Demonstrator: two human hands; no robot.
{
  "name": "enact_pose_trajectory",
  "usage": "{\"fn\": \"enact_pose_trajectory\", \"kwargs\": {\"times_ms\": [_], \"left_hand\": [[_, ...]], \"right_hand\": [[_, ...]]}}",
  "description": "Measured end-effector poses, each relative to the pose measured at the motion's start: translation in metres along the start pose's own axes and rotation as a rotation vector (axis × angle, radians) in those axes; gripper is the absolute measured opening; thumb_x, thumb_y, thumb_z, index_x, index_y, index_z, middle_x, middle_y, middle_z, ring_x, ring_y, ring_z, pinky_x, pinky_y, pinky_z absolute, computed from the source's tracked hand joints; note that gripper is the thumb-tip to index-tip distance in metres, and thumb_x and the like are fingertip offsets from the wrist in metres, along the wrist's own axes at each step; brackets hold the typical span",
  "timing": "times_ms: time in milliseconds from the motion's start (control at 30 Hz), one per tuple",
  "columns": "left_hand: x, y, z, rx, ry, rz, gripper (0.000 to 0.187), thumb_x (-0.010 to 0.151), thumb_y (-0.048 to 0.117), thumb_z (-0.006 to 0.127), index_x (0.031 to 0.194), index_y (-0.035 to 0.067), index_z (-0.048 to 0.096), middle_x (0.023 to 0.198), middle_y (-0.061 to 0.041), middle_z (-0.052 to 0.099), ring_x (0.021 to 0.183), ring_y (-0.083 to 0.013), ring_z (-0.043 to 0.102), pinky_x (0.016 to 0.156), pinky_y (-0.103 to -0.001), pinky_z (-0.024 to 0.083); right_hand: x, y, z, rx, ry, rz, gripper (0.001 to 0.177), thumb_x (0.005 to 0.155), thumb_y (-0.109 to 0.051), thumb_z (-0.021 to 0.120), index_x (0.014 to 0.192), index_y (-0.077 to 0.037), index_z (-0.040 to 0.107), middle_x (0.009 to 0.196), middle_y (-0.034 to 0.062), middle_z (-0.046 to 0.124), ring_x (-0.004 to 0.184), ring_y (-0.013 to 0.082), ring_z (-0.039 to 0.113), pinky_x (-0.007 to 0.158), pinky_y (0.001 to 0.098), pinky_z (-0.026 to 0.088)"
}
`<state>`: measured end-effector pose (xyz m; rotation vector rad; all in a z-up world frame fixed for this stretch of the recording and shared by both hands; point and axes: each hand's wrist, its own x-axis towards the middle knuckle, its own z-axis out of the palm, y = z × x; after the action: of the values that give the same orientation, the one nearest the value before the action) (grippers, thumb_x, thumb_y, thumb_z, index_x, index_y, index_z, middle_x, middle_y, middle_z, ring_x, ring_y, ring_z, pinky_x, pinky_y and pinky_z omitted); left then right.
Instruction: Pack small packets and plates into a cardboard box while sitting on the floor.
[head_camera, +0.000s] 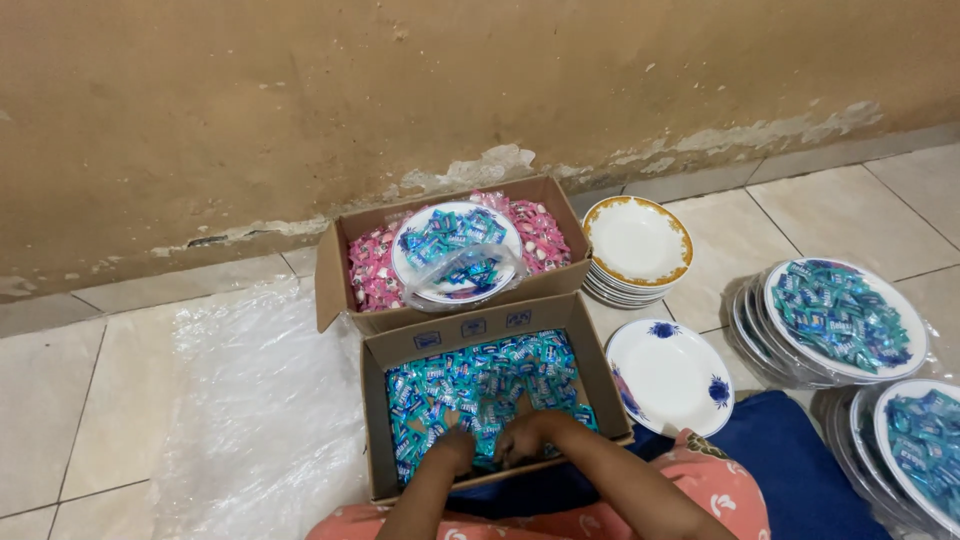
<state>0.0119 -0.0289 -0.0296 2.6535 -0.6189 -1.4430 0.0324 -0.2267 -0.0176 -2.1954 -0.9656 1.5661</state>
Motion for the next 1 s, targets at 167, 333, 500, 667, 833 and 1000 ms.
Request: {"fn": "enact_pose_trajectory", "kwargs": {"times_ms": [167, 333, 500, 667, 833, 1000], "left_hand": [[0.031, -0.019, 0.024, 0.096, 0.084, 0.088, 0.034, 0.097, -0.003, 0.050, 0.129, -0.004, 0.063, 0.134, -0.028, 0.058, 0.117, -0.0397, 0.062, 0.096, -0.044, 0.055], [0.024, -0.023, 0.023, 0.064, 0.143, 0.126, 0.034, 0.091, -0.013, 0.051, 0.114, 0.000, 0.072, 0.115, -0.022, 0.066, 0.105, -0.0357, 0.066, 0.082, -0.039, 0.057], [-0.002, -0.040, 0.024, -0.395, 0.265, 0.004, 0.040, 0.086, 0.022, 0.080, 0.123, 0.008, 0.071, 0.132, -0.014, 0.065, 0.117, -0.0322, 0.066, 0.095, -0.038, 0.055], [-0.022, -0.034, 0.016, -0.399, 0.295, 0.010, 0.018, 0.090, 0.022, 0.078, 0.088, 0.008, 0.069, 0.097, -0.014, 0.072, 0.092, -0.0293, 0.070, 0.074, -0.042, 0.050], [-0.061, -0.016, -0.005, -0.555, 0.051, 0.038, 0.043, 0.093, 0.050, 0.072, 0.116, 0.015, 0.077, 0.128, -0.006, 0.062, 0.099, -0.0314, 0.070, 0.050, -0.038, 0.063], [-0.017, -0.036, 0.018, -0.435, 0.155, 0.030, 0.030, 0.088, 0.034, 0.079, 0.112, 0.016, 0.076, 0.116, -0.005, 0.075, 0.101, -0.0240, 0.071, 0.073, -0.036, 0.058]], "right_hand": [[-0.008, 0.030, 0.014, 0.054, 0.143, -0.238, 0.041, 0.095, -0.041, 0.068, 0.128, -0.018, 0.072, 0.136, 0.0027, 0.069, 0.124, 0.0227, 0.064, 0.103, 0.0364, 0.046], [-0.055, 0.010, 0.010, 0.109, 0.283, 0.008, 0.047, 0.081, -0.016, 0.068, 0.127, -0.023, 0.074, 0.125, -0.0006, 0.074, 0.109, 0.0183, 0.068, 0.086, 0.0317, 0.050], [-0.077, 0.010, 0.022, 0.295, 0.489, 0.136, 0.057, 0.084, -0.013, 0.061, 0.141, -0.014, 0.063, 0.149, 0.0053, 0.058, 0.133, 0.0243, 0.058, 0.104, 0.0378, 0.048], [-0.077, 0.026, 0.031, 0.948, 0.833, -0.111, 0.049, 0.083, 0.007, 0.059, 0.125, -0.012, 0.075, 0.158, 0.0088, 0.054, 0.147, 0.0224, 0.048, 0.097, 0.0348, 0.049], [-0.082, 0.044, 0.027, 1.565, 1.139, -0.147, 0.040, 0.098, -0.011, 0.062, 0.137, -0.007, 0.067, 0.147, 0.0134, 0.059, 0.128, 0.0241, 0.054, 0.095, 0.0345, 0.045], [-0.069, 0.071, 0.034, 1.594, 1.175, -0.371, 0.071, 0.086, 0.004, 0.066, 0.154, -0.012, 0.052, 0.134, 0.0157, 0.037, 0.122, 0.0163, 0.033, 0.080, 0.0240, 0.043]]}}
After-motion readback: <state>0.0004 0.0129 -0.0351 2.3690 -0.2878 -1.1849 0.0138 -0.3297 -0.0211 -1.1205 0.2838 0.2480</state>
